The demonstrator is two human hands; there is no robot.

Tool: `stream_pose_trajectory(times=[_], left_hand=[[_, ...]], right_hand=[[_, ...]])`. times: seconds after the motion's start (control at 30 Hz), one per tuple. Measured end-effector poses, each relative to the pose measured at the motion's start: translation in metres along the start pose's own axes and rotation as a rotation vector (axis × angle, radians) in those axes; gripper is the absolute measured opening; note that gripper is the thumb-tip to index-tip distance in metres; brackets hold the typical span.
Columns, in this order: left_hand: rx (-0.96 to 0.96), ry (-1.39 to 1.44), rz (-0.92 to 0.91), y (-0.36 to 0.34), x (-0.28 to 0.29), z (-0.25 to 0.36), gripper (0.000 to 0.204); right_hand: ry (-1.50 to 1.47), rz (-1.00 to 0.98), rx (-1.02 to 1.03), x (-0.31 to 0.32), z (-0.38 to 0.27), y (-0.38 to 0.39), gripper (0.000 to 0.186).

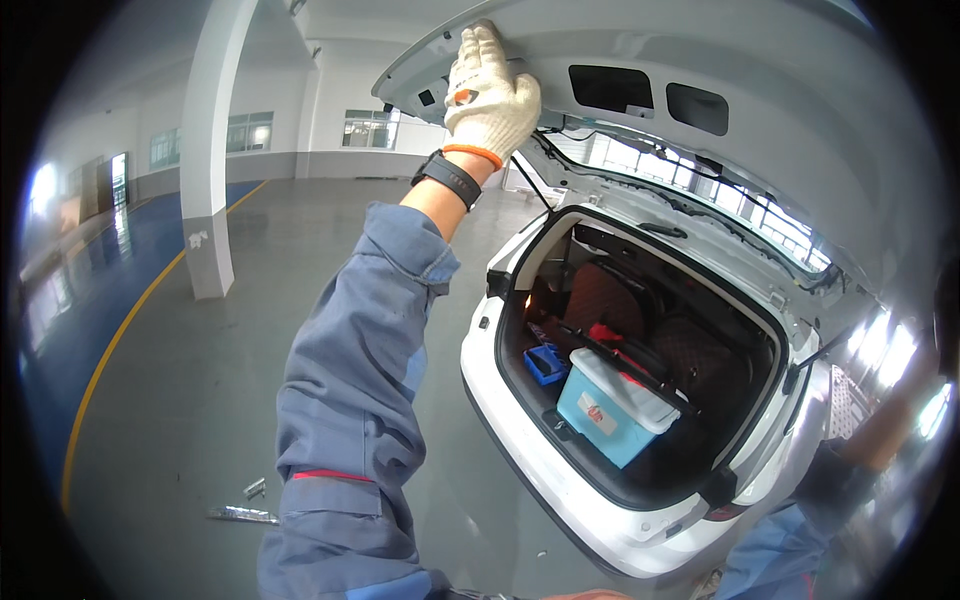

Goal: The person uses a hammer to tap the underside of a white car's trunk lid, then closes the trunk. They pick up an angle grinder and grind a spot on the trunk lid, creating sparks. The person then places the grinder on a tool cart and picks up a metal ruler.

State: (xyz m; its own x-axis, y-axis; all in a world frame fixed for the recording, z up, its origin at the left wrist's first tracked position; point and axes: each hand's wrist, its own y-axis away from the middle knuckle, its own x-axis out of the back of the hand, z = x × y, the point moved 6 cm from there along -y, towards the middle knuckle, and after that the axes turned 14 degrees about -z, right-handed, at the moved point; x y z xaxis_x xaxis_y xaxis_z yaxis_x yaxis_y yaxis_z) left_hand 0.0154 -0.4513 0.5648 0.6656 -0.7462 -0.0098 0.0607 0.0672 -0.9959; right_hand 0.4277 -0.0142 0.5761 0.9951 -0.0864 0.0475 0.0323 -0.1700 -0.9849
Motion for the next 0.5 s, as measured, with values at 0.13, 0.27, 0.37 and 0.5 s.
stream_pose_trajectory(times=[0.13,0.27,0.37,0.5], left_hand=[[-0.074,0.051,0.073,0.003,0.006,0.034,0.092],[-0.238,0.027,0.277,0.018,0.020,0.121,0.087],[-0.416,0.065,0.262,0.034,0.035,0.168,0.090],[-0.918,0.261,0.047,0.054,0.046,0.202,0.066]], right_hand=[[0.011,-0.018,-0.003,0.002,0.007,-0.008,0.043],[0.016,-0.019,-0.003,0.003,0.012,-0.007,0.043],[0.018,-0.018,-0.004,0.004,0.013,-0.004,0.042],[0.019,-0.016,-0.005,0.005,0.015,-0.002,0.042]])
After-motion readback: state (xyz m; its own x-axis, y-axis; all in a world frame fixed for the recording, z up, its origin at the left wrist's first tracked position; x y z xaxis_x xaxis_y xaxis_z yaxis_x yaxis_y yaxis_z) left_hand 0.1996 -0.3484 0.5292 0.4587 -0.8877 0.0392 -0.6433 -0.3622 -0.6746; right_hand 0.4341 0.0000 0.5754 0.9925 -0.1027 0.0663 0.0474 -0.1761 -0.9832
